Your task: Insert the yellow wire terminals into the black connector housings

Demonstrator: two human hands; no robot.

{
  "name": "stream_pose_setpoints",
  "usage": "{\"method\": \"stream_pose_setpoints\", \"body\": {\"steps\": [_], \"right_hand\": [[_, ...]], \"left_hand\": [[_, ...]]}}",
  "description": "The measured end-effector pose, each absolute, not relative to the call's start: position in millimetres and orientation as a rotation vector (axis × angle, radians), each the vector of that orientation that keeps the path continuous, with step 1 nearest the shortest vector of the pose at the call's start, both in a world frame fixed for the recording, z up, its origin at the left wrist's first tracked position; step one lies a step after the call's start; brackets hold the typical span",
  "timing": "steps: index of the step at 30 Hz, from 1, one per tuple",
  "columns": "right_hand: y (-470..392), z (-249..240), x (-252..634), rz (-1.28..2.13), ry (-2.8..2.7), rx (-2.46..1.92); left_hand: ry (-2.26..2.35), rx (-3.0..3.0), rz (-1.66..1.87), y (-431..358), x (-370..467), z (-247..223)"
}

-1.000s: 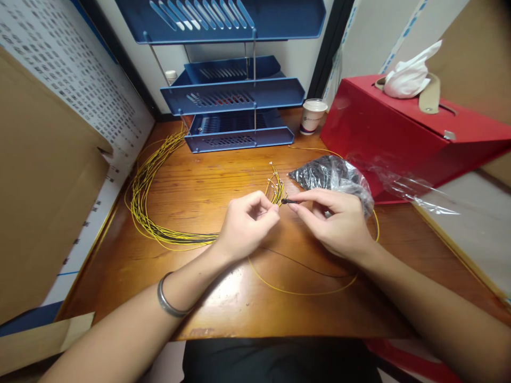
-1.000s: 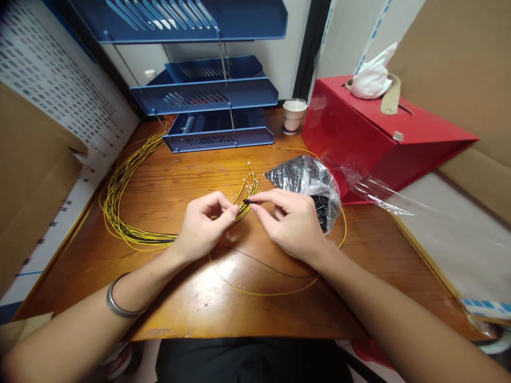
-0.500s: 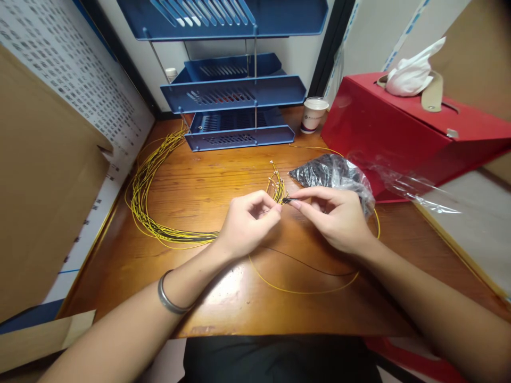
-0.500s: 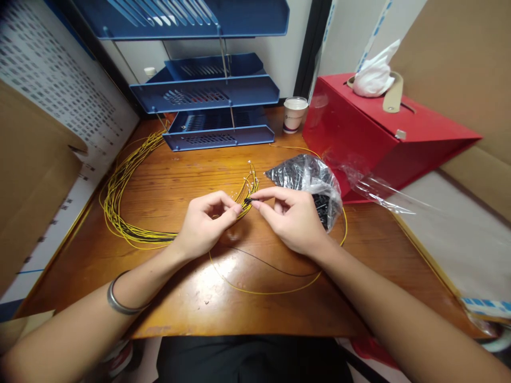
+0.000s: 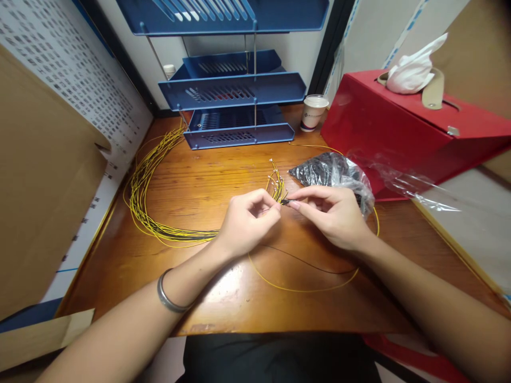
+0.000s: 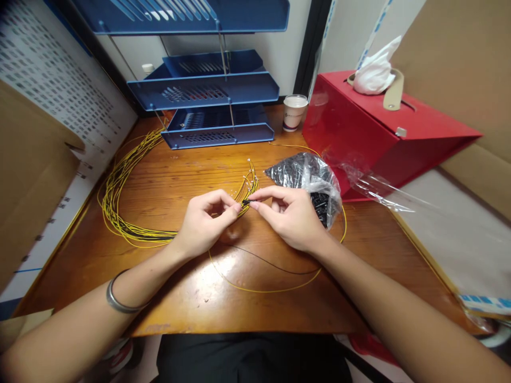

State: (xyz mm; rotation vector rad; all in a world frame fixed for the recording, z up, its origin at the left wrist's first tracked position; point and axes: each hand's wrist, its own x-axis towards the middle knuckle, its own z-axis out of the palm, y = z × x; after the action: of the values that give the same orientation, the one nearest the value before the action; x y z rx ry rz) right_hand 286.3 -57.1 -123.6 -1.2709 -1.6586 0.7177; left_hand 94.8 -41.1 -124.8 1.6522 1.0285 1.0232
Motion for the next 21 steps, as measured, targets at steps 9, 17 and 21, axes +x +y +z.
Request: {"method": "stream_pose_setpoints", "body": {"steps": [9, 17, 21], "right_hand": [[-57.7, -127.5, 286.0, 0.647, -1.679, -1.283], [-57.7, -129.1, 285.0, 0.581, -1.700, -1.258], [-58.2, -128.7, 284.4, 0.539, -1.695, -1.252]], "left_hand": [[1.060, 1.697, 0.951, -39.8, 94.3, -128.1], [1.053, 1.769, 0.994, -38.6, 92.7, -130.1], [1.059, 1.740, 0.999, -37.9, 93.2, -130.7]]}}
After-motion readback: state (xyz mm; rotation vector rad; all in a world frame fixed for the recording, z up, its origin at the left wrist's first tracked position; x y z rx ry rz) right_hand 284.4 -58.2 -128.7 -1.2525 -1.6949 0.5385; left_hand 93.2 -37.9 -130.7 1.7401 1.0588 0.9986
